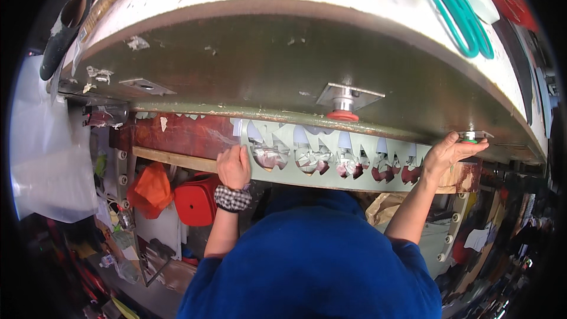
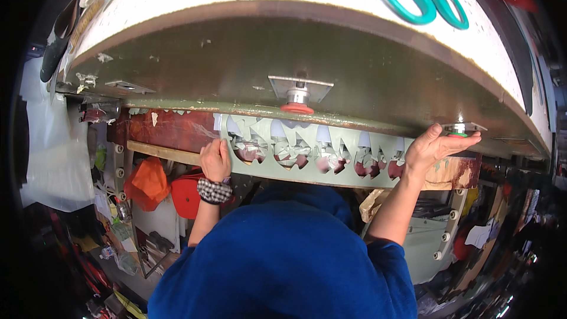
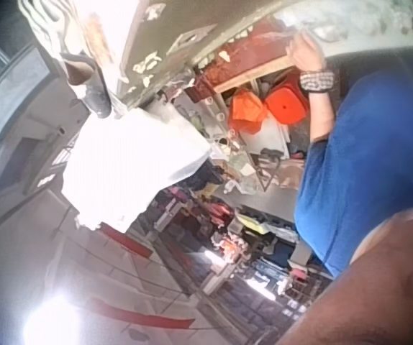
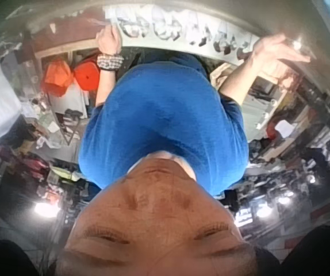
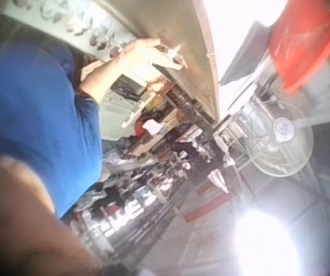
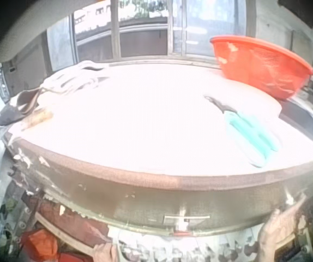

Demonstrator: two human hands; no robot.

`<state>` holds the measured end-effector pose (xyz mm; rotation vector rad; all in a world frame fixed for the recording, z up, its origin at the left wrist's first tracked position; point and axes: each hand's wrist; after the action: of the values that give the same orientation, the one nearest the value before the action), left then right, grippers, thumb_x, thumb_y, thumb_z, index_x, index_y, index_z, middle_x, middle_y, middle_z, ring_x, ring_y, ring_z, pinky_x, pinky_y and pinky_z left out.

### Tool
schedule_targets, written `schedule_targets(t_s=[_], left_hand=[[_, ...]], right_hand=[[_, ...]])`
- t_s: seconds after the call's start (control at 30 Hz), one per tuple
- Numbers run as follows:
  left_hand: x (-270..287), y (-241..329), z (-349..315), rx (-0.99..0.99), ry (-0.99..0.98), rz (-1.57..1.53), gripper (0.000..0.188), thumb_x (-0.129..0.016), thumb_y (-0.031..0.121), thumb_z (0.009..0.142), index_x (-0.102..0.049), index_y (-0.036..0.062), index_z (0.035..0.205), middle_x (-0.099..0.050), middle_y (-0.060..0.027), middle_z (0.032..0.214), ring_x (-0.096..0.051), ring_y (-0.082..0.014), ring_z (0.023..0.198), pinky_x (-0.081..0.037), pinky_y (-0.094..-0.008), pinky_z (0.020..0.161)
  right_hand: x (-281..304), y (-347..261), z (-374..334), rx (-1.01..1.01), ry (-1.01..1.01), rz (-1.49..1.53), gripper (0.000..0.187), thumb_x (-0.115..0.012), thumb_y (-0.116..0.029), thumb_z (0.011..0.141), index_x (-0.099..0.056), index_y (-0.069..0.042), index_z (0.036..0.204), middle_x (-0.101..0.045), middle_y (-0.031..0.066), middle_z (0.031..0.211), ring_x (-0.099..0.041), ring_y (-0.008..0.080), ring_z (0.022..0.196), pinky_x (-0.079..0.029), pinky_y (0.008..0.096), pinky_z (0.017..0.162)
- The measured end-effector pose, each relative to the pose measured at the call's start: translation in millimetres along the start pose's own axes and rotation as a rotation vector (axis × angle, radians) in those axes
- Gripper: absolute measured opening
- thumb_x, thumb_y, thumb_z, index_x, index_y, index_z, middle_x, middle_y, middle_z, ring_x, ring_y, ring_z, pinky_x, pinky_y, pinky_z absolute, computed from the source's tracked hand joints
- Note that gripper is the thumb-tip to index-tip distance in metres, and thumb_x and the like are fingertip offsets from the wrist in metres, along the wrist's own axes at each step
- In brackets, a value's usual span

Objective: The person repeatedly places a sheet of light green foam on a cutting machine, presses a button to cut out multiple leaf-shaped pieces, removes the cutouts, and stacks them. The person also discards the leftover foam sheet and repeats the process with new sheets.

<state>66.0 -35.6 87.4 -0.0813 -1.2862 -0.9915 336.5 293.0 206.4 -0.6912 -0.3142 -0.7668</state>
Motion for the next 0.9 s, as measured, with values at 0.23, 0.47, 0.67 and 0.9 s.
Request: schedule_targets(t_s=[0.23,0.47,0.67,0.9], left_hand=[[-6,6,27,-0.02,0.013,0.023,0.02,-0.056,0.022,0.092,-0.059,0.0074,0.078,-0.058,-0.0143,0.063,-0.058,-0.0337,0.06,-0.043,-0.0437,0.059],[-1,0,17,0.033,0.003,-0.093,0.023,-0.057,0.021,0.092,-0.059,0.006,0.076,-0.057,-0.0161,0.063,-0.055,-0.0364,0.06,-0.042,-0.0449,0.059],[1,-5,-3,0.051,-0.005,-0.211,0.021,-0.058,0.018,0.091,-0.057,0.003,0.076,-0.057,-0.0171,0.066,-0.054,-0.0389,0.064,-0.041,-0.0441,0.063],[25,-16,-50,-0.023,-0.082,-0.229,0.019,-0.054,0.015,0.092,-0.055,0.0022,0.079,-0.056,-0.0181,0.069,-0.054,-0.0391,0.068,-0.04,-0.0455,0.066]], right_hand=[[0,4,-10,-0.021,-0.05,0.119,0.1,-0.05,-0.05,0.093,0.013,0.008,0.145,-0.001,0.0297,0.153,-0.008,0.039,0.143,-0.014,0.0477,0.114],[11,107,-72,-0.586,-0.21,0.034,0.056,-0.07,-0.029,0.087,-0.052,0.008,0.126,-0.063,0.0174,0.109,-0.061,0.0211,0.097,-0.049,0.0331,0.085],[17,173,-102,-0.587,-0.359,0.168,0.04,-0.068,-0.027,0.088,-0.061,0.006,0.11,-0.064,0.005,0.07,-0.054,0.0089,0.06,-0.043,0.0245,0.055],[53,98,-128,-0.455,-0.078,0.163,0.037,-0.067,-0.016,0.088,-0.058,0.003,0.119,-0.066,0.0105,0.095,-0.061,0.0158,0.086,-0.049,0.0287,0.079]])
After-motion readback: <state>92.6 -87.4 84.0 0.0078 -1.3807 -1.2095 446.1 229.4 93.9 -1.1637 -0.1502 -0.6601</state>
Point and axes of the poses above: each hand's wrist, its own z-axis towards the middle knuckle, its own x-axis out of the back of the hand, y = z × x
